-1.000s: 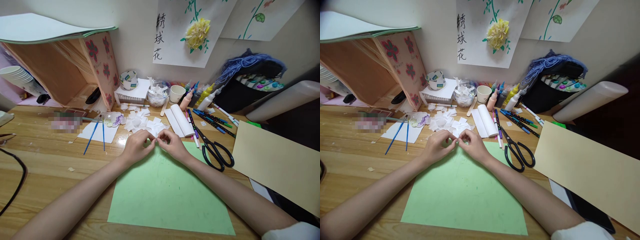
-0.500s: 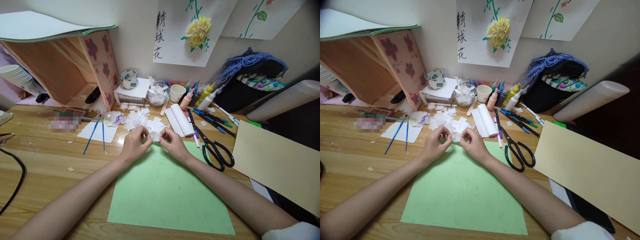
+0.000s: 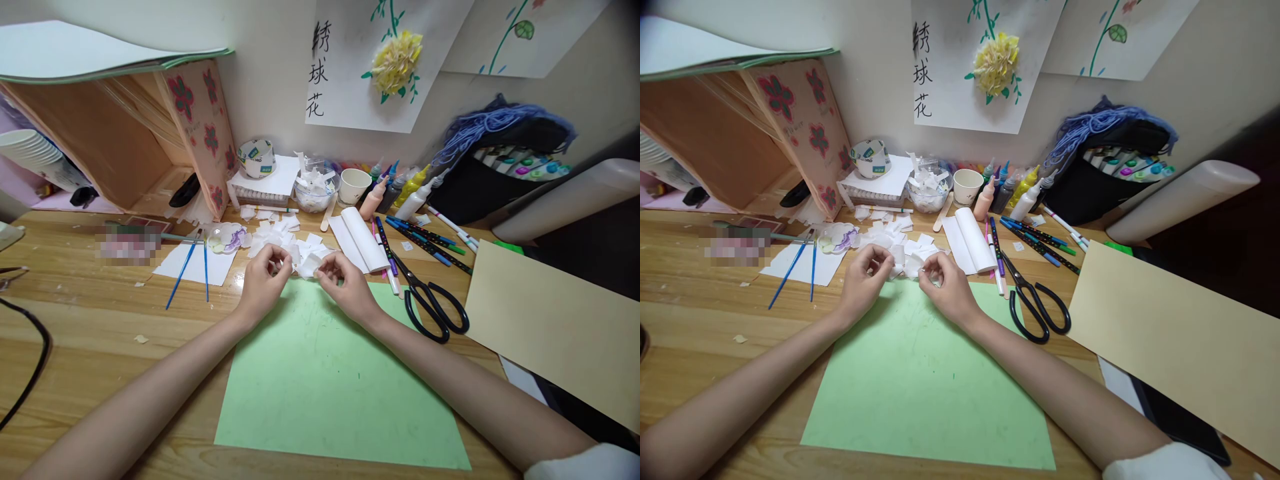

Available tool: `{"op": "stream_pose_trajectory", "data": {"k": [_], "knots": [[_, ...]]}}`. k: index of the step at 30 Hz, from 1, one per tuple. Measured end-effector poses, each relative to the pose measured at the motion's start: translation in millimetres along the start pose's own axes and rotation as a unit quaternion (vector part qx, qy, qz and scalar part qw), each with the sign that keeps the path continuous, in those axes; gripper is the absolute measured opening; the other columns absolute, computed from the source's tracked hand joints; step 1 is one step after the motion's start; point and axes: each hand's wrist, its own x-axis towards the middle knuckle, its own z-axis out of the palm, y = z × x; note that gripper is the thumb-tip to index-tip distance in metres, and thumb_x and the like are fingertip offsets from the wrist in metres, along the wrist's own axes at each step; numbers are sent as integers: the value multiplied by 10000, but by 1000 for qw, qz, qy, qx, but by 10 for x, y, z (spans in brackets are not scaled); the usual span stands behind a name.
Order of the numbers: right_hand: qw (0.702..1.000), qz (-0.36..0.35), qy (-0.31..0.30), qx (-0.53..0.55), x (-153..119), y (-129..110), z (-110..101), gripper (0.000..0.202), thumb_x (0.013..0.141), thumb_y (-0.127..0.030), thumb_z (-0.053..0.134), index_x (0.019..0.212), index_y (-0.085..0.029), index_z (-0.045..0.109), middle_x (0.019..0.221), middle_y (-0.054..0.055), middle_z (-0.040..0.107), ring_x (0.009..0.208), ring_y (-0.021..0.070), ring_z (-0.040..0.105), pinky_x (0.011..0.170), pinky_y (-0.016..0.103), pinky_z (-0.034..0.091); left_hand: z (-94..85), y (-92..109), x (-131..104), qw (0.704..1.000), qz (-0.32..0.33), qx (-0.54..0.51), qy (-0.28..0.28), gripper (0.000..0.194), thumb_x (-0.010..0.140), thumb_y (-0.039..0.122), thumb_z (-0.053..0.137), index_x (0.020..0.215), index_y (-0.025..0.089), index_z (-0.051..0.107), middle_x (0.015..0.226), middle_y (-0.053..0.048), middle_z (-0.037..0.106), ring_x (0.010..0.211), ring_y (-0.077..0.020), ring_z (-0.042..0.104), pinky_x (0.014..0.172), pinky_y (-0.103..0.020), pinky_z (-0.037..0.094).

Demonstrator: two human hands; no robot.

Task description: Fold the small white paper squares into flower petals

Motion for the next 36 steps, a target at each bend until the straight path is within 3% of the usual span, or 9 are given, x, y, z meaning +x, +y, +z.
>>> {"op": "stream_pose_trajectory", "data": {"k": [3, 6, 11, 15, 19, 22, 36], "knots": [[999, -44, 20, -18, -42, -51, 3, 122, 799, -242, 558, 875, -221, 465, 697, -27, 449, 634, 130, 433, 608, 264, 367, -1, 27, -15, 997, 40, -10, -58, 104, 839, 268, 516, 791, 184, 554, 752, 16, 587, 637, -93, 514, 594, -220, 411], [995, -88, 14, -37, -65, -78, 2, 108, 806, -247, 569, 811, -220, 464, 696, -18, 461, 643, 135, 443, 617, 271, 370, 1, 43, -26, 994, 59, -24, -92, 101, 839, 270, 533, 803, 181, 566, 766, 8, 598, 677, -101, 541, 632, -226, 433], [995, -74, 28, -62, -42, -56, 4, 194, 833, -233, 532, 675, -214, 420, 677, -9, 474, 645, 140, 439, 605, 277, 364, -2, 17, -10, 995, 8, -64, -81, 146, 841, 310, 540, 785, 177, 559, 763, 4, 595, 693, -108, 560, 633, -224, 449], [995, -74, 22, -62, -27, -41, 11, 133, 772, -168, 576, 822, -216, 463, 804, 5, 524, 688, 143, 476, 638, 280, 405, -9, 7, 1, 994, -7, -75, -82, 152, 838, 318, 543, 789, 175, 560, 769, 1, 597, 704, -114, 567, 649, -231, 452], [987, -137, 51, -63, -33, -61, 4, 192, 766, -149, 597, 917, -220, 503, 902, 29, 539, 786, 165, 508, 690, 301, 430, -6, 16, -1, 993, 7, -67, -98, 158, 839, 324, 544, 794, 174, 569, 780, -6, 597, 706, -117, 560, 656, -238, 451], [983, -168, 30, -73, -39, -67, -4, 117, 794, -181, 604, 893, -222, 557, 865, 33, 559, 817, 178, 518, 704, 315, 435, 3, 15, -2, 992, 30, -53, -111, 143, 837, 310, 551, 794, 176, 576, 775, -4, 592, 691, -113, 544, 638, -235, 436], [984, -154, 28, -84, -26, -62, 5, 60, 791, -146, 587, 778, -201, 567, 747, 20, 569, 741, 163, 504, 642, 293, 409, 14, 12, -3, 982, 71, -52, -165, 184, 851, 337, 548, 789, 169, 590, 738, 4, 593, 682, -104, 541, 604, -212, 409]]}}
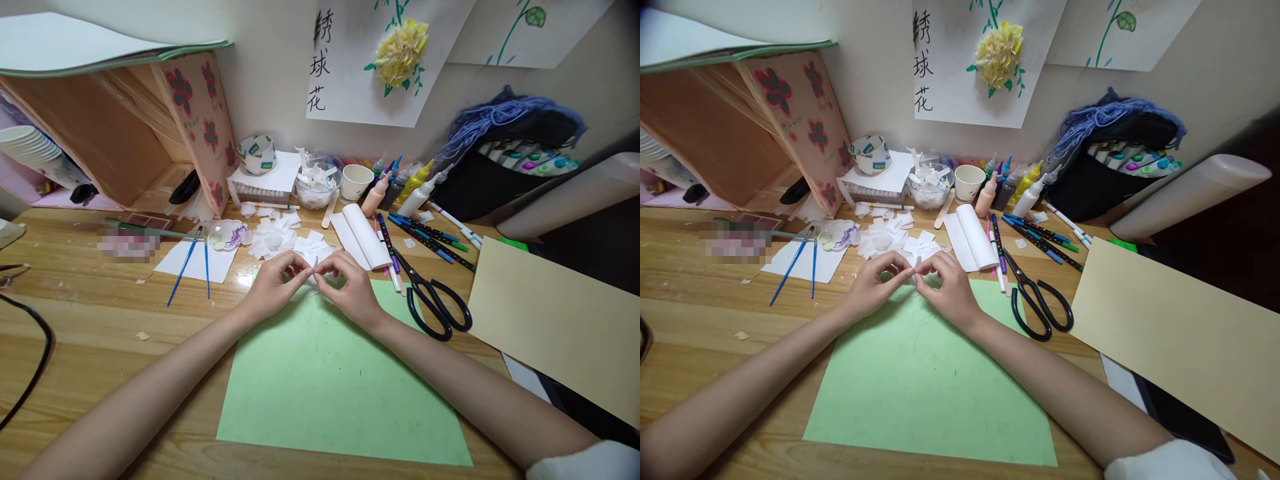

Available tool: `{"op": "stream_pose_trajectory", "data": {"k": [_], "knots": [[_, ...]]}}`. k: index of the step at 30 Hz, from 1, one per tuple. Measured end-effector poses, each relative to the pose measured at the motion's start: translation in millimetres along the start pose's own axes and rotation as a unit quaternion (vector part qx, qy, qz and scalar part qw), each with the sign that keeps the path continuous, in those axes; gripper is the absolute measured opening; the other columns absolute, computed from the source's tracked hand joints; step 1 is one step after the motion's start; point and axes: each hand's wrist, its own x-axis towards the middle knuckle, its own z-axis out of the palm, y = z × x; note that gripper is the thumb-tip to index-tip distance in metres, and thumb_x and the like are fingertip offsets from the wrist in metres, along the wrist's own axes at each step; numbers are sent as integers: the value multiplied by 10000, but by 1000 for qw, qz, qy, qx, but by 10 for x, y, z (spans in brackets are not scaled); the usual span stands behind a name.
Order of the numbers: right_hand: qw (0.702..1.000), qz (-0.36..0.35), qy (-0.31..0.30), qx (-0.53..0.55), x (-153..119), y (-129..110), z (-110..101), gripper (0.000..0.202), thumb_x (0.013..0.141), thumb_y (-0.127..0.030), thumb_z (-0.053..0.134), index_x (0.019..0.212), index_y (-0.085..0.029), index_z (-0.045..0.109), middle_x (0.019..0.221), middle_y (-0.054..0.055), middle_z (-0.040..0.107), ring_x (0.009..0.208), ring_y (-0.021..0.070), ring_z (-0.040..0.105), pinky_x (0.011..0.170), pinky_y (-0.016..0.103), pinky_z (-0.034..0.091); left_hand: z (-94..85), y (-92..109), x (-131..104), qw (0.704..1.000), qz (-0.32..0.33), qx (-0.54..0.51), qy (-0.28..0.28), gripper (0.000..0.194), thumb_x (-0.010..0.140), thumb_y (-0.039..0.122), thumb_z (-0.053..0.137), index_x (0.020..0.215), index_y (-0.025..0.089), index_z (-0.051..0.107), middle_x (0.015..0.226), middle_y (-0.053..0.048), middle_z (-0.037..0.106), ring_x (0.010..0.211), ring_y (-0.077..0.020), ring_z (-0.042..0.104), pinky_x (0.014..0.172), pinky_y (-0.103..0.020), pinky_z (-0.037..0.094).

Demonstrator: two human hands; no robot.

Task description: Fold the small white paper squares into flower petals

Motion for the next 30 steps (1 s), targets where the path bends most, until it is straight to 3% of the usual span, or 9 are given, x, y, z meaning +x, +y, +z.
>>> {"op": "stream_pose_trajectory", "data": {"k": [18, 30], "knots": [[994, 95, 0, 60, 18, 34, -11, 54, 779, -157, 554, 751, -194, 527, 745, -7, 541, 698, 136, 484, 642, 272, 385, -12, 13, 5, 1000, -22, 14, -8, 181, 869, 329, 507, 786, 175, 554, 751, 6, 566, 691, -108, 515, 617, -223, 389], [981, 164, 30, 99, 25, 105, 8, 48, 732, -172, 547, 717, -191, 505, 715, -7, 524, 637, 129, 464, 600, 267, 387, -25, 33, 4, 999, -25, 39, 21, 74, 789, 199, 487, 718, 179, 477, 732, 6, 544, 677, -113, 500, 608, -229, 405]]}}
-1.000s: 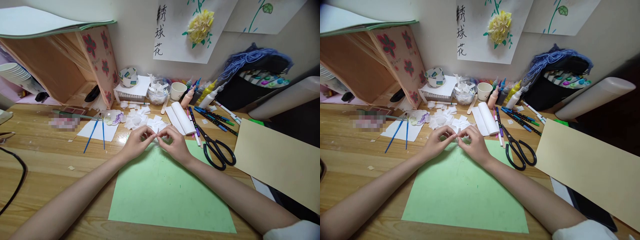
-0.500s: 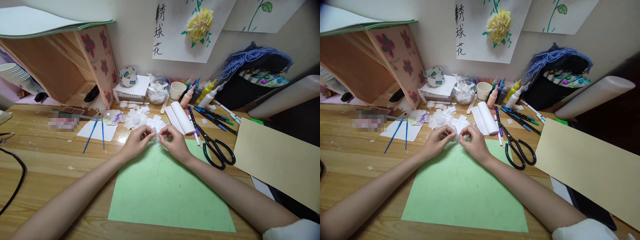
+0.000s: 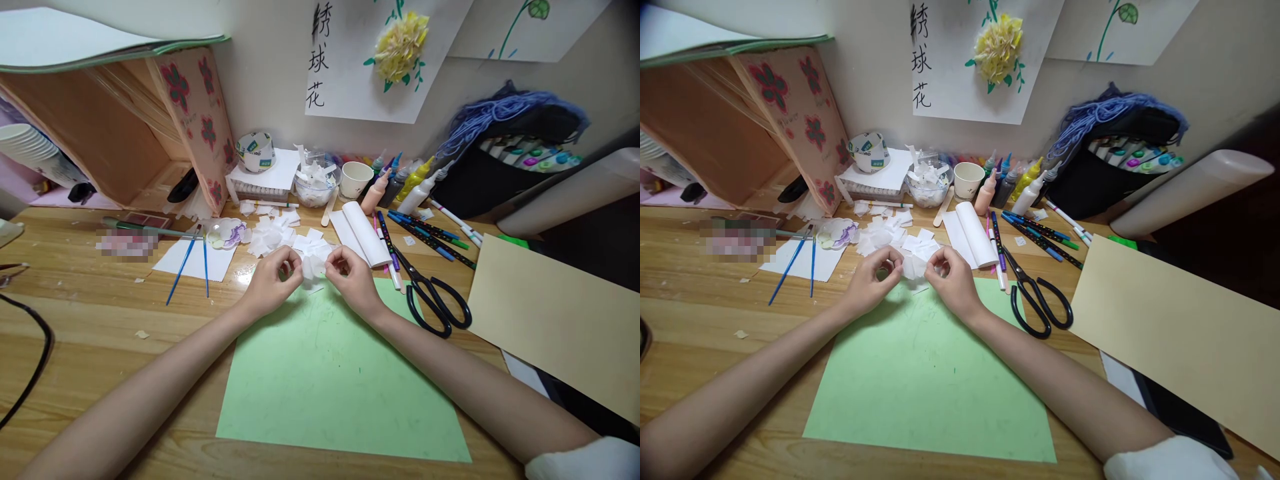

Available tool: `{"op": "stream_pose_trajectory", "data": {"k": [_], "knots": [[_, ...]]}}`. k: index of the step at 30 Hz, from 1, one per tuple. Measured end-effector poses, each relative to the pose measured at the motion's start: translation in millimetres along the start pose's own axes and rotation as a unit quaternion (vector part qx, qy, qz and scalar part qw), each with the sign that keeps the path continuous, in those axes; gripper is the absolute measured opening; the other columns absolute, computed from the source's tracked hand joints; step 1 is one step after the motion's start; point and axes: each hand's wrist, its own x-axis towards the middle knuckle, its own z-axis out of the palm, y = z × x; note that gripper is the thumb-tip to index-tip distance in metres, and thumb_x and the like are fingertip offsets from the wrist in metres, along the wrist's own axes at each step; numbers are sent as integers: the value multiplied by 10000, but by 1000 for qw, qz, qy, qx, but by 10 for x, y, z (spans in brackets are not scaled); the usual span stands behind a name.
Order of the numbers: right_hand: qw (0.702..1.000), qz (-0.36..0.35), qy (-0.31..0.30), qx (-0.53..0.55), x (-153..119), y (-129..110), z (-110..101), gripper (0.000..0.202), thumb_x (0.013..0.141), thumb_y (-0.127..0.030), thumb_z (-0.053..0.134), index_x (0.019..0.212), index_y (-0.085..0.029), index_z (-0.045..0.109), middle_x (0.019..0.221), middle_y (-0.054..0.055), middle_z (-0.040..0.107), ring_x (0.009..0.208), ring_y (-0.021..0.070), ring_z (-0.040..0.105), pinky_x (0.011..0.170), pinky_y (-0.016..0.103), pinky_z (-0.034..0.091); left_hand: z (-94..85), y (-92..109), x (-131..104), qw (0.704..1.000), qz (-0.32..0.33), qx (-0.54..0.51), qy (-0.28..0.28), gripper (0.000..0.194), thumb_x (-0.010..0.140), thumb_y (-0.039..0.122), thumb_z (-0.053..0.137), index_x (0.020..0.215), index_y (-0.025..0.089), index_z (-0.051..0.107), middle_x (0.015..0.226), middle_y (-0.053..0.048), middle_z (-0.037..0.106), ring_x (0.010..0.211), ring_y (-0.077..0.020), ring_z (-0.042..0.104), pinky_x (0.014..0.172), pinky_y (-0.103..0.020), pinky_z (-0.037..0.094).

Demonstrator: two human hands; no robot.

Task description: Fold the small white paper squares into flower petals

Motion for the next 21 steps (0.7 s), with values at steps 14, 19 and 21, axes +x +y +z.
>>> {"op": "stream_pose_trajectory", "data": {"k": [14, 19, 21], "knots": [[1000, 10, 1, 18, -2, 33, 3, 56, 783, -235, 535, 761, -194, 503, 733, -12, 522, 629, 126, 472, 582, 259, 390, -82, 44, -43, 993, 110, -26, 30, 66, 752, 177, 499, 691, 186, 477, 984, -74, 517, 1002, -203, 508, 883, -345, 427], [997, -50, -63, 1, -26, -53, -9, 37, 776, -177, 533, 753, -197, 513, 744, -10, 526, 680, 130, 488, 626, 260, 404, -51, 67, -24, 993, 104, -37, -44, 70, 736, 134, 536, 691, 180, 509, 1082, -79, 530, 1076, -205, 501, 935, -349, 413], [995, -67, -71, -7, -32, -71, -11, 46, 780, -170, 536, 752, -198, 514, 741, -8, 525, 677, 131, 482, 620, 261, 400, -28, 56, -10, 992, 98, -36, -63, 80, 745, 134, 542, 692, 181, 505, 981, -60, 565, 982, -183, 536, 878, -326, 433]]}}
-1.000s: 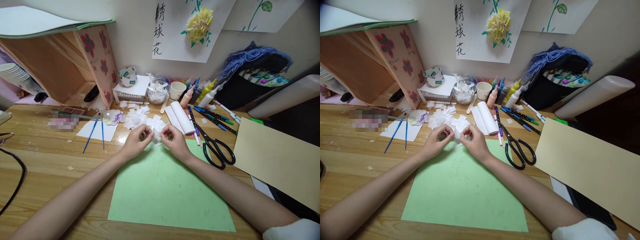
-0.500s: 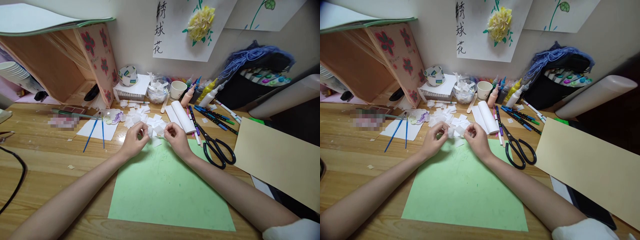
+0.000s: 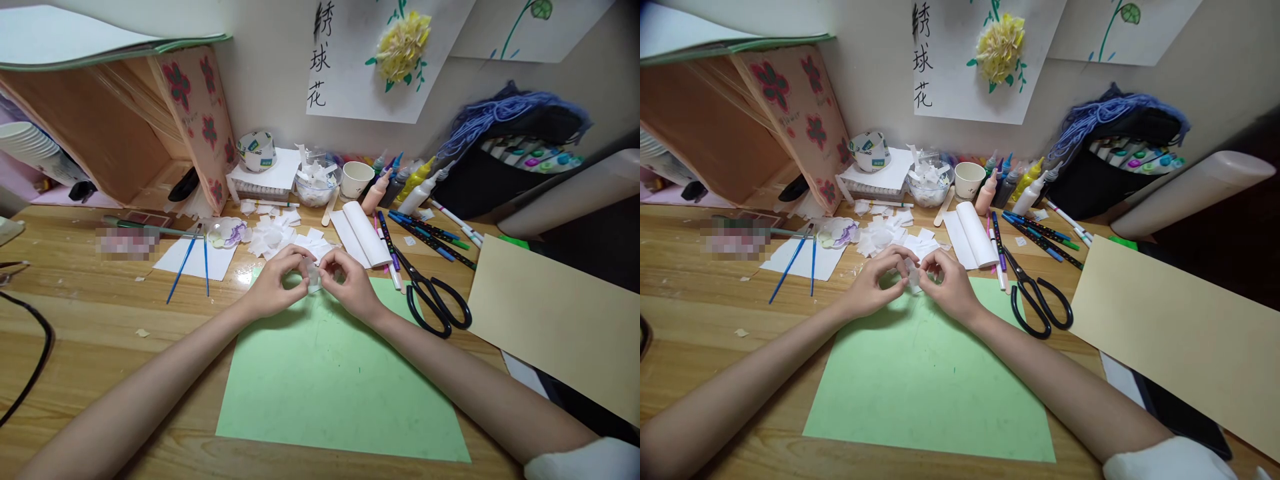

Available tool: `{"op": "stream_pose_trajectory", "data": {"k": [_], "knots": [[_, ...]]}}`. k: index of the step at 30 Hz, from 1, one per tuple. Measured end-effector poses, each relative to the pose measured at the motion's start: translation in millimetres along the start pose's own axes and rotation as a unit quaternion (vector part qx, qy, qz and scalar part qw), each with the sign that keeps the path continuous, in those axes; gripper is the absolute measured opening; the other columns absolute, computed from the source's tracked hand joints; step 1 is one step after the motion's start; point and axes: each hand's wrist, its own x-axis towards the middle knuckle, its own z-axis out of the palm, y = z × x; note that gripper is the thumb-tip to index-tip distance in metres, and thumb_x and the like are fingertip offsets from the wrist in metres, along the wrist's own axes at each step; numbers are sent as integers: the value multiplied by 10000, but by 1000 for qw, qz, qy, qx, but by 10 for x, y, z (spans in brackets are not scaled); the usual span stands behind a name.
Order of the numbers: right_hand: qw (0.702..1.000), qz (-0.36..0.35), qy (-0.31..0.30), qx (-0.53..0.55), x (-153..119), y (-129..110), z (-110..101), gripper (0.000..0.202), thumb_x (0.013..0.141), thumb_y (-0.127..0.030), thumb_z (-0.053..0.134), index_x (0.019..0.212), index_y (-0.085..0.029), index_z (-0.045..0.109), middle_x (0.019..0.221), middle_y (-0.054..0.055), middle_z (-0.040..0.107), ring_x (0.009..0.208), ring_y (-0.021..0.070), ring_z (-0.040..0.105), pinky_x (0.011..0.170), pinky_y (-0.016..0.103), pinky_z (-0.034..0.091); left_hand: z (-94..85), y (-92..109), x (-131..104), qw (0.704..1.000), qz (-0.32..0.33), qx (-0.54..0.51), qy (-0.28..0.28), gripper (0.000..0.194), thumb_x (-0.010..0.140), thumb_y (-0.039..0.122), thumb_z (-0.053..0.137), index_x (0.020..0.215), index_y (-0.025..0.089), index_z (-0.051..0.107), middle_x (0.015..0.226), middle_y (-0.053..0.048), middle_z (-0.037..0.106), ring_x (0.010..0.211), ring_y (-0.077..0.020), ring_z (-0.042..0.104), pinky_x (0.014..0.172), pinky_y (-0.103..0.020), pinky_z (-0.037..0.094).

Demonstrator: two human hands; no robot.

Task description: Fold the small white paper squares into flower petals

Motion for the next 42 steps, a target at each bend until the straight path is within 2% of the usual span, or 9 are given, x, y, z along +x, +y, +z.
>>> {"op": "stream_pose_trajectory", "data": {"k": [3, 6, 9, 14, 20, 27, 31, 37, 42], "knots": [[1000, -6, 0, -15, 0, -2, 4, 32, 796, -178, 537, 773, -198, 528, 756, 1, 542, 688, 135, 490, 622, 265, 402, 23, -40, 4, 999, -11, 14, 27, 103, 764, 139, 541, 691, 183, 482, 796, -17, 558, 803, -147, 546, 737, -275, 443], [998, -18, 3, -55, -2, 0, 14, 33, 792, -178, 548, 815, -202, 548, 789, 12, 562, 715, 148, 505, 645, 279, 412, 23, -89, -6, 984, -46, 76, 156, 111, 800, 160, 525, 707, 190, 473, 771, -9, 535, 763, -142, 526, 692, -268, 432], [990, -57, -27, -123, -19, -13, 25, 55, 762, -160, 572, 791, -203, 555, 779, 22, 562, 754, 173, 508, 685, 304, 413, 12, -137, -11, 945, -80, 170, 267, 59, 847, 215, 508, 796, 196, 531, 873, -41, 535, 885, -179, 520, 803, -326, 430], [968, -88, -51, -230, -71, -35, 41, 111, 691, -162, 613, 774, -202, 551, 789, 43, 570, 801, 216, 488, 706, 339, 411, 35, -152, -11, 911, -98, 283, 284, 211, 856, 296, 527, 1033, 188, 562, 1196, -129, 417, 1189, -274, 381, 1004, -454, 308], [955, -99, -36, -276, -79, -14, 60, 94, 712, -120, 563, 705, -202, 518, 721, 46, 561, 763, 218, 478, 656, 333, 405, 68, -97, -20, 906, -99, 276, 307, 165, 867, 232, 475, 1020, 187, 518, 1185, -124, 393, 1197, -257, 368, 1021, -443, 275], [969, -92, -25, -229, -58, 6, 59, 119, 736, -106, 561, 685, -205, 519, 699, 37, 554, 748, 206, 492, 659, 329, 412, 59, -84, -31, 921, -70, 269, 271, 127, 870, 194, 437, 976, 195, 506, 1077, -100, 474, 1101, -242, 416, 958, -417, 299], [982, -95, 10, -161, -42, -19, 29, 108, 753, -114, 575, 704, -206, 543, 709, 23, 563, 729, 183, 495, 668, 322, 410, 42, -64, -41, 946, -35, 251, 202, 97, 880, 198, 421, 923, 192, 508, 952, -67, 544, 942, -215, 462, 849, -364, 343], [995, -40, 68, -54, -17, -6, -13, 56, 792, -188, 584, 742, -205, 568, 742, 18, 554, 699, 160, 480, 620, 300, 398, 30, -22, -47, 976, 17, 213, 44, 154, 879, 241, 437, 762, 186, 520, 765, -34, 572, 770, -180, 471, 700, -313, 365], [998, -41, 45, -32, -18, -3, -16, 52, 793, -198, 599, 747, -202, 575, 743, 13, 553, 703, 155, 482, 630, 295, 396, 37, -16, -53, 977, 53, 204, 13, 113, 850, 274, 499, 809, 176, 539, 791, -39, 586, 799, -179, 484, 711, -306, 383]]}}
